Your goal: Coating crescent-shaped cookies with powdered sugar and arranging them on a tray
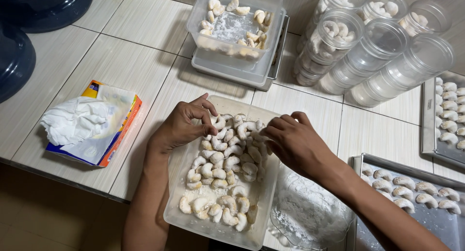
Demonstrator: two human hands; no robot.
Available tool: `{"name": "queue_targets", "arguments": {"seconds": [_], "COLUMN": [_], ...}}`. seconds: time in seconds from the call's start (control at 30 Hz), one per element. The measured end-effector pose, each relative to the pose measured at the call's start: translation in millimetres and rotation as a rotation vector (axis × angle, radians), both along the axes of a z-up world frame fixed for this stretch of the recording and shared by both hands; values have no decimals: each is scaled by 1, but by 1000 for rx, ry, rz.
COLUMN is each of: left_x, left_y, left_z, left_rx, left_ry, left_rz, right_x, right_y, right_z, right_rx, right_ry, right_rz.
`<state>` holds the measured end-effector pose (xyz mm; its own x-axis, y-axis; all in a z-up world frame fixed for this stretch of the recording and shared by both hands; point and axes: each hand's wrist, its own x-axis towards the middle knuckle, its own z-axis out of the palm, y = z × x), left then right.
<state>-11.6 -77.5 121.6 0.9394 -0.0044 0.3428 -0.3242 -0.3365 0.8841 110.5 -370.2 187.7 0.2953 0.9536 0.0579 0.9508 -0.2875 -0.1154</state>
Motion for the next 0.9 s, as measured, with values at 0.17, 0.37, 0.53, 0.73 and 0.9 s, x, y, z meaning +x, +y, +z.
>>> {"name": "queue_targets", "arguments": {"seconds": [0.17,0.37,0.53,0.73,0.9], "left_x": [0,-1,0,-2,-2], "left_y": [-3,-6,-6,-7,-12], "left_z": [3,13,14,25,25], "left_rx": [-1,-33,-17,-21,-149], "left_ry": [-25,-39,-44,-48,-56], "left_rz": [8,-69,-23,-93,-47], "right_x": [-5,-5,-9,-13,-20], "right_y": [21,33,31,30,38], "right_z": [-11,-19,-16,-13,-7], "right_rx": [7,-16,-99,-231,-70], "right_ry": [-46,-49,-85,-115,-109], "right_rz": [45,37,-11,-92,14]}}
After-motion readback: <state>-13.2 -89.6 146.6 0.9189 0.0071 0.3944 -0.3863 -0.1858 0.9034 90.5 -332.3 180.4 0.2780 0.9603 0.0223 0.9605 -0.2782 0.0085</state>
